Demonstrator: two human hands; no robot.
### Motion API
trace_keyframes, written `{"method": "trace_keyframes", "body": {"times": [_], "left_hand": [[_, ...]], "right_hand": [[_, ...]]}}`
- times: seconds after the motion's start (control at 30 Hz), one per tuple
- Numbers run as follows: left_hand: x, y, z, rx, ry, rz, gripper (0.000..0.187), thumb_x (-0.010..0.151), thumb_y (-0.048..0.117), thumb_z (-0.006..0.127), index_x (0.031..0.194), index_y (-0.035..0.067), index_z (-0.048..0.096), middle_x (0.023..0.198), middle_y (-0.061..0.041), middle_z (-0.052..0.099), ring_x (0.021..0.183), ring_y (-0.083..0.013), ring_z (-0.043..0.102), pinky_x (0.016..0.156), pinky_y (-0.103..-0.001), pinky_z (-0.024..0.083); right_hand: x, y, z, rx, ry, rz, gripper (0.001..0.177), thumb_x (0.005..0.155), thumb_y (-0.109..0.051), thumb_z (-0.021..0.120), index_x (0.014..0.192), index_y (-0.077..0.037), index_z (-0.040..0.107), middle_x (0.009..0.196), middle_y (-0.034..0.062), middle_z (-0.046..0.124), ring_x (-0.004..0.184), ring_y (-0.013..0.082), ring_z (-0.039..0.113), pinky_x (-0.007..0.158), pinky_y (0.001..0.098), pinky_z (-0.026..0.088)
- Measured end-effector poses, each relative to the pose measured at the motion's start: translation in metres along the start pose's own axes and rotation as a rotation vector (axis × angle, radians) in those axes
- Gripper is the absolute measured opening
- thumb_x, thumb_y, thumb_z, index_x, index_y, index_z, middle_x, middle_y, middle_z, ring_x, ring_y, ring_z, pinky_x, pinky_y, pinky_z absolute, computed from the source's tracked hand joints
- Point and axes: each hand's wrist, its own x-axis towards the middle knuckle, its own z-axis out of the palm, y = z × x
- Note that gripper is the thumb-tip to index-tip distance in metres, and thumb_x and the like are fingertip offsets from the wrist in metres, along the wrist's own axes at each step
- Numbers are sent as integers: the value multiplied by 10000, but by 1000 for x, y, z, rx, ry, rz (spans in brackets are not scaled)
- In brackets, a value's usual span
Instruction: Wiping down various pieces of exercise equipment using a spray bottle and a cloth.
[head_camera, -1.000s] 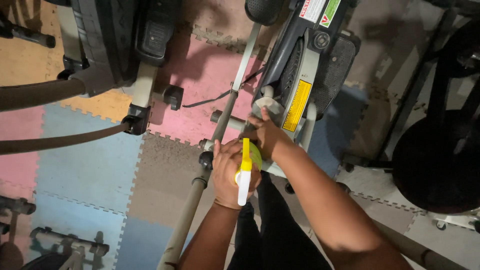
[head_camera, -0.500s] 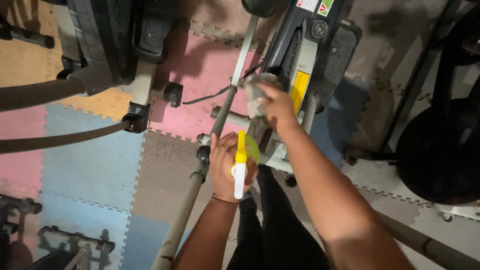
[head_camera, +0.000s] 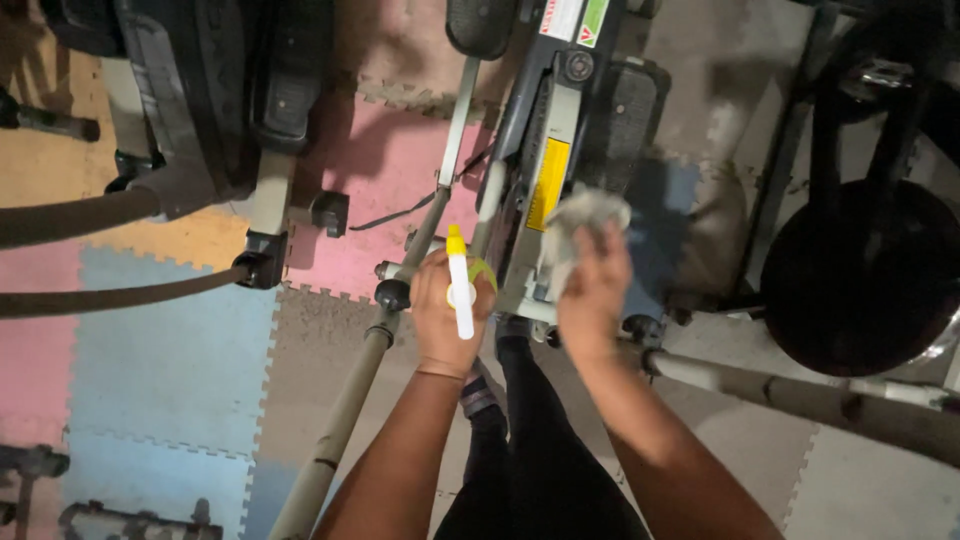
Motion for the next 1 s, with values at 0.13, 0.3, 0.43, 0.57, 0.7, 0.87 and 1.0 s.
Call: {"method": "trace_keyframes", "body": {"times": [0.13,0.3,0.43,0.57,0.7,0.87,1.0], "left_hand": [[-4,17,-2,-141,-14,-60,228,794,101,767,1005,62,690,1017,-154,706,1016,-380,688,961,-473,531],[-17,28,2,-179,-48,-72,250,800,160,829,988,36,721,1074,-149,718,1107,-374,679,1022,-448,520],[-21,22,5,-186,-72,-44,283,779,175,832,975,14,706,1079,-160,716,1119,-397,681,1025,-486,521],[-26,21,4,-213,-69,-18,296,732,148,861,962,21,724,1080,-165,720,1113,-427,678,1031,-504,522],[-24,20,3,-205,-83,-17,270,764,166,841,950,31,700,1091,-139,712,1107,-412,677,1032,-519,506],[-23,18,7,-205,-54,18,262,772,181,843,930,39,691,1090,-135,723,1082,-400,687,1016,-507,522],[-25,17,7,-188,-40,65,247,794,198,817,912,37,670,1084,-140,716,1077,-401,687,996,-507,521]], "right_hand": [[-34,18,2,-278,-626,35,602,971,-178,520,1524,13,378,1551,268,265,1441,493,234,1193,620,267],[-42,62,38,-249,-694,159,731,1007,-129,582,1636,11,236,1711,237,69,1524,510,29,1186,594,322],[-23,112,80,-448,-585,-4,958,734,59,731,1601,-69,346,1716,164,40,1494,528,183,931,580,603],[31,110,102,874,-57,843,1075,935,-391,825,1664,-56,110,1693,263,160,1354,518,515,928,536,530],[57,151,126,559,-213,926,546,975,-354,734,1481,-311,533,1599,-19,468,1341,330,578,1010,344,588],[41,99,96,77,-411,843,740,921,-874,365,1567,-522,286,1639,-102,381,1405,361,486,1147,502,391],[-8,27,38,-6,-409,537,651,1067,-466,476,1653,-285,258,1655,90,372,1488,402,368,1138,443,386]]}}
